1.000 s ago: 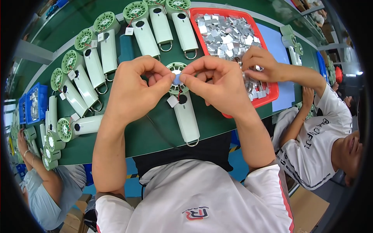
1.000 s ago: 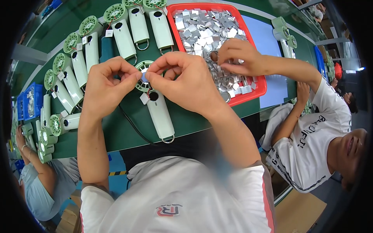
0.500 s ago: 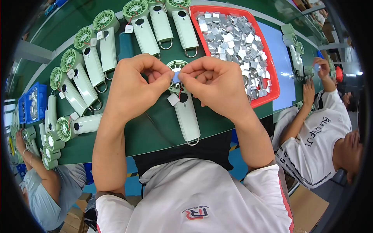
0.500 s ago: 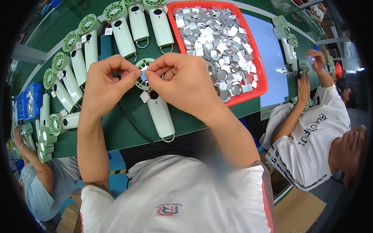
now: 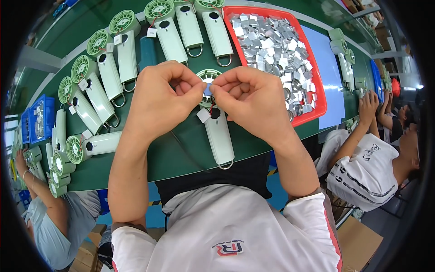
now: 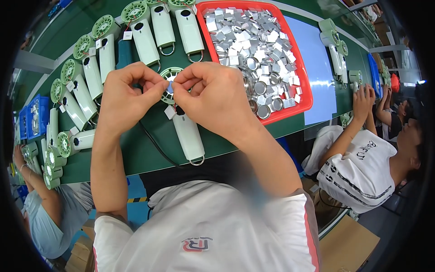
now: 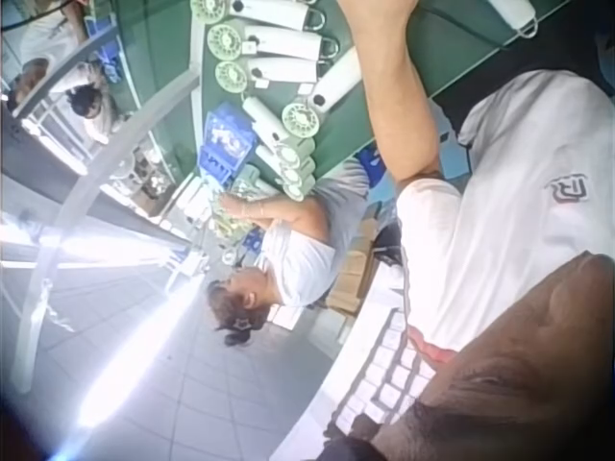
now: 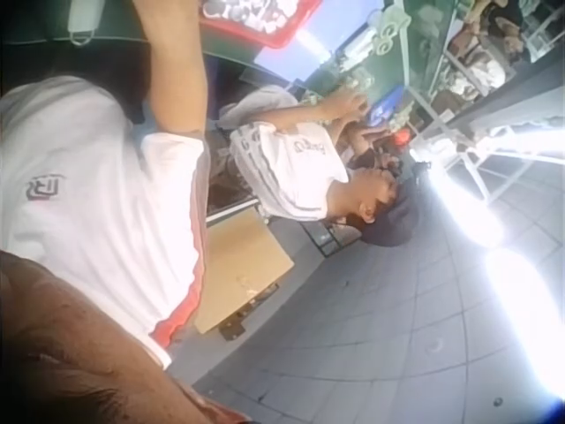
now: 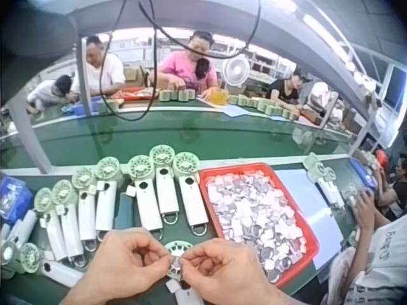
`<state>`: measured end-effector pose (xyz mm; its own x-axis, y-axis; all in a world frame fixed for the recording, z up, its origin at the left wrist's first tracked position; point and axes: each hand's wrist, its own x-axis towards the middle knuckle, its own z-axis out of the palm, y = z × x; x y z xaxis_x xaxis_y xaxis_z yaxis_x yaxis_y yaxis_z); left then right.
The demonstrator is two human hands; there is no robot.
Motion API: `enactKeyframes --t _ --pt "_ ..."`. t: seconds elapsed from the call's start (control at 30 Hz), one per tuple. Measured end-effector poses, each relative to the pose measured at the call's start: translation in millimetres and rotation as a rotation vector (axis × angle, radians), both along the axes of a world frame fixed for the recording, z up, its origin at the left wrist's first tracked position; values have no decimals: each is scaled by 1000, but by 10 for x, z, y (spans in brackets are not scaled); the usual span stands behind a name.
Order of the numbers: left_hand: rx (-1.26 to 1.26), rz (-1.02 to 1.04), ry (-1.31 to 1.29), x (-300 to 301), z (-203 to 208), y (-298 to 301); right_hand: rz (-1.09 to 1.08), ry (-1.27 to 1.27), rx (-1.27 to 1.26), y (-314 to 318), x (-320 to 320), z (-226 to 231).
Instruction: The person assembles portable electric fans by hand, combining fan housings, batteries, circuit boards, and fan covers.
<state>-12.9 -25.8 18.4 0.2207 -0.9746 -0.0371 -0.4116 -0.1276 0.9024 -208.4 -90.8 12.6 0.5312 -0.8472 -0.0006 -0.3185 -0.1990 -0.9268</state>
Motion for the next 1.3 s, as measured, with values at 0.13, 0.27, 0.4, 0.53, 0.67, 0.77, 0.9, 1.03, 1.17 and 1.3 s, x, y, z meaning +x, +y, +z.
enactKeyframes --t 0.13,0.27,0.4,0.53,0.67,0.77,0.9,1.03,1.17,1.3 --pt "4 11 -5 2 -15 -4 1 2 -16 4 -6 -7" --pt "2 12 -5 -11 -12 -15 -12 -2 -31 19 2 -20" --pt "7 21 -8 -28 10 -17 -16 -16 -82 36 -5 -41" --pt "-10 25 3 -30 -9 -26 -22 3 -108 31 0 -50" --pt "30 34 54 -29 42 -14 -33 1 -87 45 7 -28" --pt "-19 34 84 27 -49 9 -42 -4 -47 59 17 -4" --pt "-198 -60 78 109 -107 45 -45 -10 -65 59 12 -16" --pt "-181 -133 51 113 -65 83 -37 -12 -68 56 8 -43" --pt "-205 -203 1 123 -79 97 -35 -20 -48 58 2 -40" --pt "-191 -223 -83 122 -86 100 -8 -20 -58 53 -22 -65"
